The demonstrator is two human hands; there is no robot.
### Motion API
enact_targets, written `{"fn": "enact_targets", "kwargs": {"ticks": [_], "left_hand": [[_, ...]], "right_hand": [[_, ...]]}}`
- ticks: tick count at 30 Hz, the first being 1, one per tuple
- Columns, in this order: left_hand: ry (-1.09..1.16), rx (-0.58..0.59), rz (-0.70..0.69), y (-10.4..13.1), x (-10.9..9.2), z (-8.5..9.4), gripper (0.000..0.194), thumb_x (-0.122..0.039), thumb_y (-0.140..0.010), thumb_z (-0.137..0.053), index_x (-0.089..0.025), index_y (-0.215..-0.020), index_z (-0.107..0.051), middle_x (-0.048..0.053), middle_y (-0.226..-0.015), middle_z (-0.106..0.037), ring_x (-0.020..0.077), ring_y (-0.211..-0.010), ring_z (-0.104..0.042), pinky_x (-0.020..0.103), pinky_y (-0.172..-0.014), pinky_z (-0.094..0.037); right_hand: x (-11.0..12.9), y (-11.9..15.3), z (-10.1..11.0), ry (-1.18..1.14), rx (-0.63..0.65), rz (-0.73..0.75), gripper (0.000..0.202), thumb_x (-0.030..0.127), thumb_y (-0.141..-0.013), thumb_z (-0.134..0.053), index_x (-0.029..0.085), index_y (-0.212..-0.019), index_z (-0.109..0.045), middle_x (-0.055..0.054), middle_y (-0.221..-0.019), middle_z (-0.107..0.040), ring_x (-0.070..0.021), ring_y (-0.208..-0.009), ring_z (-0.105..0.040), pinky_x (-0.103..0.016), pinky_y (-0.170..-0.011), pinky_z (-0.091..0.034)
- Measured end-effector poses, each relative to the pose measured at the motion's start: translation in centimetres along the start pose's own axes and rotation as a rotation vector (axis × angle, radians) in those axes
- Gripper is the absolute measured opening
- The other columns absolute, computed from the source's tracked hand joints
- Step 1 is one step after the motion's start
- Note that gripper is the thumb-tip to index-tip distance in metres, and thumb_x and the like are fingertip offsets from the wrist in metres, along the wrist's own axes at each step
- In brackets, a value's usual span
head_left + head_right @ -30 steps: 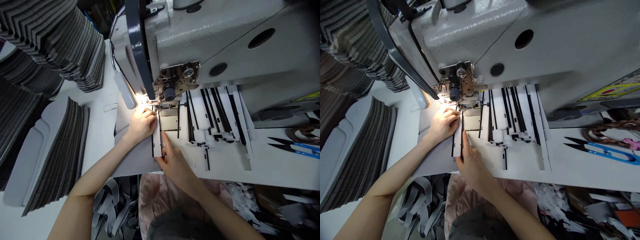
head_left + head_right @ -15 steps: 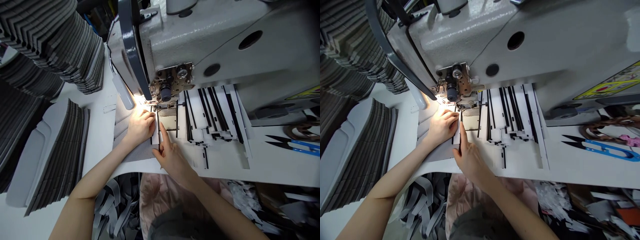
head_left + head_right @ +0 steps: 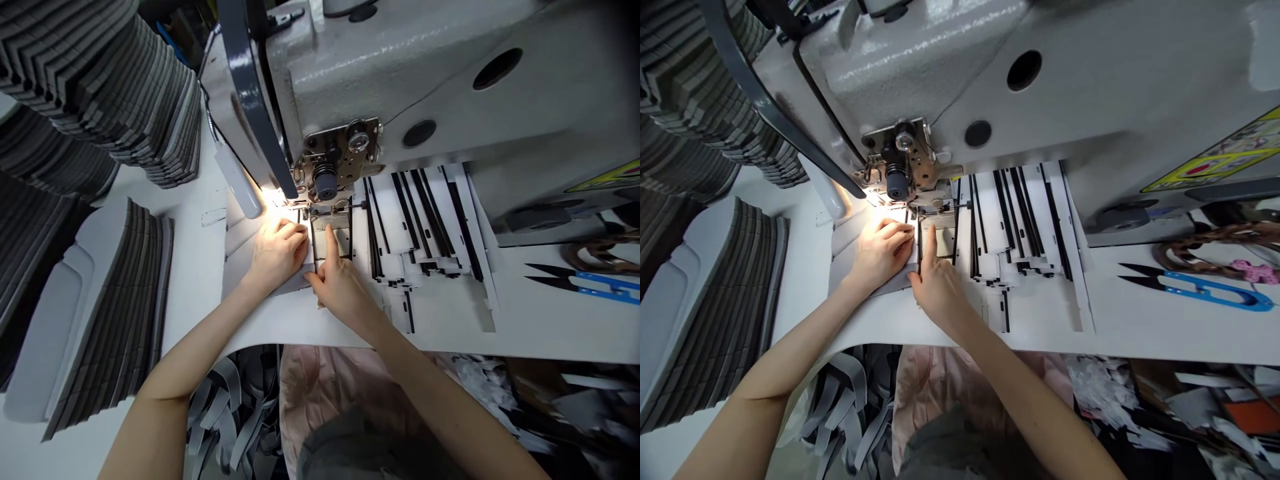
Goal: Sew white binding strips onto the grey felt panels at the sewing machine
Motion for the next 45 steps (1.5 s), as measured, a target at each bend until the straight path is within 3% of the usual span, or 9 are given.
{"fn": "enact_targets", "kwargs": {"ticks": [8,16,18,21,24,27,31,38,45], "left_hand": [[0.134,-0.049,-0.003,0.0,0.5,-0.4,0.022,-0.019,-0.094,-0.051,-0.020,-0.077,-0.064,0.004,-0.092,-0.073,0.0186,-0.085,-0.062,0.037,-0.078,-0.053],[0.231,-0.024,-0.024,2.4,-0.6,0.7,0.022,-0.021,-0.099,-0.050,-0.020,-0.084,-0.066,0.004,-0.082,-0.069,0.0165,-0.078,-0.060,0.033,-0.074,-0.050],[0.216,-0.039,-0.038,2.4,-0.8,0.8,0.024,-0.021,-0.100,-0.049,-0.020,-0.084,-0.067,0.004,-0.081,-0.069,0.0162,-0.077,-0.059,0.032,-0.073,-0.049],[0.183,-0.035,-0.070,2.5,-1.0,0.9,0.026,-0.019,-0.100,-0.045,-0.019,-0.086,-0.068,0.004,-0.084,-0.070,0.0163,-0.077,-0.060,0.031,-0.071,-0.050],[0.156,-0.003,-0.119,2.7,-1.3,1.2,0.026,-0.014,-0.099,-0.043,-0.018,-0.095,-0.068,0.006,-0.092,-0.072,0.0175,-0.084,-0.062,0.032,-0.074,-0.051],[0.146,0.013,-0.159,3.0,-1.5,1.5,0.026,-0.009,-0.095,-0.044,-0.017,-0.102,-0.068,0.007,-0.098,-0.073,0.0193,-0.092,-0.064,0.032,-0.077,-0.053],[0.141,0.000,-0.167,2.9,-1.1,1.3,0.028,-0.008,-0.092,-0.044,-0.017,-0.105,-0.067,0.007,-0.101,-0.073,0.0201,-0.095,-0.064,0.033,-0.079,-0.055],[0.138,-0.031,-0.161,2.0,0.1,0.5,0.029,-0.011,-0.094,-0.043,-0.019,-0.103,-0.069,0.007,-0.101,-0.073,0.0185,-0.095,-0.065,0.032,-0.081,-0.055],[0.088,-0.010,-0.128,0.9,1.2,-0.1,0.032,-0.011,-0.093,-0.040,-0.020,-0.103,-0.070,0.006,-0.101,-0.073,0.0177,-0.095,-0.066,0.029,-0.077,-0.053]], "right_hand": [[-0.2,-0.5,0.8,0.051,-0.016,-0.061,0.091,0.017,-0.092,-0.058,0.003,-0.159,0.003,0.000,-0.066,-0.067,-0.0196,-0.062,-0.066,-0.029,-0.065,-0.050],[0.1,-0.5,0.9,0.175,-0.095,-0.017,0.076,0.018,-0.090,-0.059,0.002,-0.153,-0.019,-0.006,-0.077,-0.071,-0.0226,-0.074,-0.068,-0.029,-0.068,-0.047],[0.2,-0.3,0.8,0.248,-0.142,0.001,0.060,0.020,-0.091,-0.058,0.005,-0.144,-0.035,-0.006,-0.078,-0.071,-0.0215,-0.072,-0.067,-0.027,-0.063,-0.043],[0.6,0.7,0.4,0.451,-0.183,0.137,0.020,0.017,-0.095,-0.049,0.014,-0.112,-0.060,-0.004,-0.076,-0.070,-0.0174,-0.065,-0.065,-0.026,-0.054,-0.032],[0.9,2.0,-0.7,0.648,-0.131,0.344,0.029,0.006,-0.094,-0.039,0.016,-0.085,-0.065,-0.004,-0.069,-0.067,-0.0132,-0.056,-0.058,-0.028,-0.049,-0.020],[1.0,3.1,-1.1,0.755,-0.088,0.446,0.038,0.000,-0.092,-0.037,0.014,-0.102,-0.070,-0.004,-0.064,-0.065,-0.0129,-0.053,-0.057,-0.030,-0.048,-0.015],[1.2,3.0,-0.8,0.800,-0.007,0.404,0.047,-0.001,-0.092,-0.036,0.011,-0.127,-0.065,-0.005,-0.067,-0.066,-0.0145,-0.056,-0.060,-0.029,-0.048,-0.018],[2.2,1.3,0.3,0.786,0.084,0.293,0.051,0.002,-0.092,-0.036,0.012,-0.137,-0.058,-0.008,-0.072,-0.070,-0.0184,-0.065,-0.066,-0.028,-0.052,-0.031],[2.7,0.0,1.4,0.798,0.110,0.246,0.052,0.002,-0.094,-0.034,0.019,-0.137,-0.059,-0.008,-0.071,-0.070,-0.0191,-0.067,-0.067,-0.027,-0.056,-0.035]]}}
Point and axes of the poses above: each hand's wrist, its own y-axis away from the middle knuckle, its own z-axis out of the back of the hand, x = y × z, the point moved 5 cm from there along -y, towards the middle knuckle
